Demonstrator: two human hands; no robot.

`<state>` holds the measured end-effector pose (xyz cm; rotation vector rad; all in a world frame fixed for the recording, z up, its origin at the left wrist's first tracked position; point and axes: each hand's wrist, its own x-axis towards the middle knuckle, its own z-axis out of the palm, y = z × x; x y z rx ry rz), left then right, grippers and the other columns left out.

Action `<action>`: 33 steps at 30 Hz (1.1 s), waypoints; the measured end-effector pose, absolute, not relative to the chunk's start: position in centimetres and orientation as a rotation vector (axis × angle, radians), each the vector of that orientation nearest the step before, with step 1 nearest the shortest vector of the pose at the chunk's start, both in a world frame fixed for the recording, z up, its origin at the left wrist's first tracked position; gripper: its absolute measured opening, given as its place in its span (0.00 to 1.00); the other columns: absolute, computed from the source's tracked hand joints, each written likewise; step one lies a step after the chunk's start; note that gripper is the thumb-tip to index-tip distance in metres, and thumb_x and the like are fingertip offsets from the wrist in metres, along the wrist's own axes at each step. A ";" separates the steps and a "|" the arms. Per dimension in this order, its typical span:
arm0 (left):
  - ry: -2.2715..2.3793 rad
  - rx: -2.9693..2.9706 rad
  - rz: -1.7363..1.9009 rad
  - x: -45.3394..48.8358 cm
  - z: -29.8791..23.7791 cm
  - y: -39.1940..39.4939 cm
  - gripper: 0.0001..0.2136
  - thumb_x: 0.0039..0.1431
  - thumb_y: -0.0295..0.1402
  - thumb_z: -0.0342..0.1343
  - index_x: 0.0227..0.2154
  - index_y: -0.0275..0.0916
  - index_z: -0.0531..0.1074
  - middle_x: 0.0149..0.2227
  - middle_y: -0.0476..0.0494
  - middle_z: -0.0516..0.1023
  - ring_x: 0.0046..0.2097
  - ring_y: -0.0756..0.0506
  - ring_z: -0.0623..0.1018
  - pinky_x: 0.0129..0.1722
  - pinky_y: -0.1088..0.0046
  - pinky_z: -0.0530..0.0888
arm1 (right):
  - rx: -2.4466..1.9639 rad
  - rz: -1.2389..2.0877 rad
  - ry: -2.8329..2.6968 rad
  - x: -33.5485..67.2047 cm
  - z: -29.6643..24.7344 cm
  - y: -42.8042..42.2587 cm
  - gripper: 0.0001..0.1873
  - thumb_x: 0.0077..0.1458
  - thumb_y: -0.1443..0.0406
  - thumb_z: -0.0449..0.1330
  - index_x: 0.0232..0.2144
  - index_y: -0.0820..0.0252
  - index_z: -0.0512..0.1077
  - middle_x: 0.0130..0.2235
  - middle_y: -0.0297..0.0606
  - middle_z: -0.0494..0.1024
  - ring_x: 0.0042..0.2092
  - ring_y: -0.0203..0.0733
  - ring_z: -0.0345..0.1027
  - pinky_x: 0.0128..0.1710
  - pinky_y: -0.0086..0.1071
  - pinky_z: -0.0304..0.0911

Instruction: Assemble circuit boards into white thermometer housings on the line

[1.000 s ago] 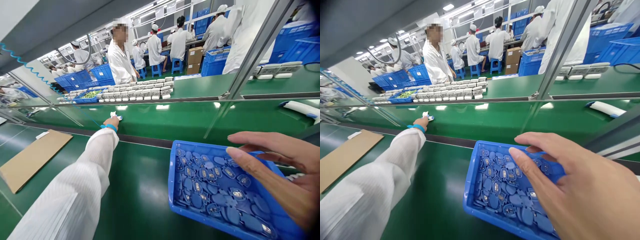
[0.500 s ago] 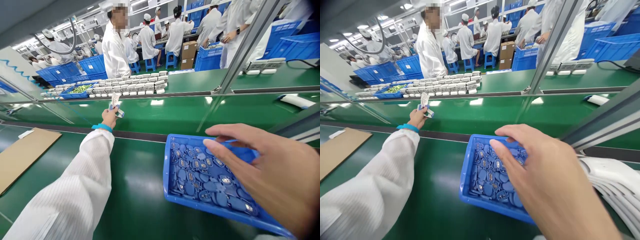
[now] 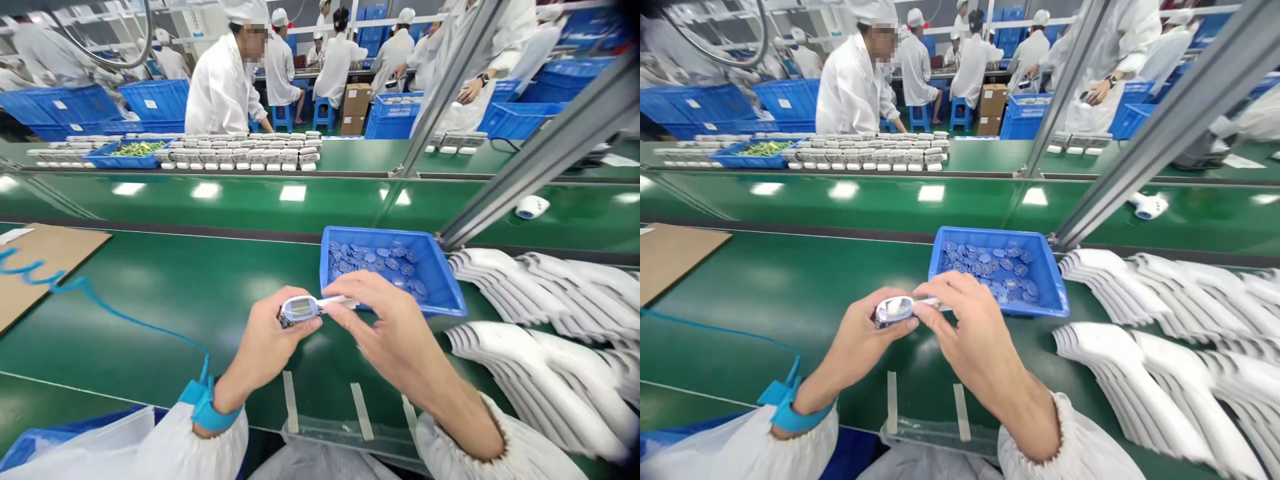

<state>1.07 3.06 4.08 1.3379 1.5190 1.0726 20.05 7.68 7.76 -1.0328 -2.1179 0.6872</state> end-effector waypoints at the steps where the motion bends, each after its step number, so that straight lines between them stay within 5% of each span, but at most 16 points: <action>1: 1.488 1.382 1.035 1.8 3.7 2.4 0.10 0.56 0.38 0.66 0.38 0.41 0.77 0.36 0.48 0.78 0.35 0.47 0.74 0.36 0.73 0.69 | -1.052 0.674 -2.161 20.4 7.2 6.6 0.04 0.62 0.63 0.62 0.39 0.51 0.78 0.42 0.33 0.80 0.44 0.41 0.72 0.43 0.36 0.63; 9: 1.545 1.442 0.868 5.9 1.1 -0.7 0.05 0.58 0.35 0.62 0.37 0.43 0.75 0.33 0.49 0.79 0.34 0.46 0.74 0.35 0.70 0.68 | -1.310 0.433 -2.164 23.8 6.6 2.0 0.13 0.67 0.64 0.54 0.29 0.56 0.72 0.33 0.34 0.76 0.36 0.39 0.67 0.38 0.36 0.55; 15: 1.414 0.854 0.903 6.2 -0.3 -0.8 0.22 0.45 0.37 0.71 0.41 0.38 0.69 0.32 0.49 0.77 0.27 0.50 0.72 0.27 0.74 0.69 | -1.897 0.288 -1.981 28.9 0.1 1.3 0.23 0.66 0.50 0.49 0.28 0.57 0.72 0.29 0.36 0.75 0.31 0.43 0.69 0.31 0.35 0.53; 21: 1.332 0.842 0.826 5.6 -0.6 -1.2 0.17 0.55 0.43 0.63 0.42 0.37 0.72 0.34 0.46 0.77 0.30 0.51 0.74 0.28 0.75 0.69 | -1.830 0.043 -1.923 32.7 -1.5 -1.1 0.21 0.64 0.51 0.54 0.46 0.60 0.74 0.39 0.42 0.77 0.33 0.43 0.68 0.33 0.36 0.62; 25: 1.186 0.759 0.730 5.4 -0.3 -1.3 0.16 0.53 0.42 0.65 0.38 0.36 0.73 0.30 0.47 0.75 0.27 0.51 0.72 0.27 0.75 0.67 | -2.073 -0.448 -1.814 36.4 1.7 -1.1 0.24 0.63 0.51 0.54 0.47 0.63 0.76 0.48 0.56 0.75 0.47 0.61 0.69 0.38 0.47 0.63; 33: 1.101 0.932 0.699 5.4 0.0 -1.7 0.14 0.61 0.44 0.60 0.39 0.37 0.73 0.30 0.45 0.76 0.31 0.49 0.74 0.29 0.76 0.65 | -2.269 -0.354 -1.974 40.1 1.9 0.7 0.32 0.65 0.46 0.48 0.49 0.67 0.75 0.40 0.56 0.78 0.43 0.62 0.71 0.33 0.44 0.60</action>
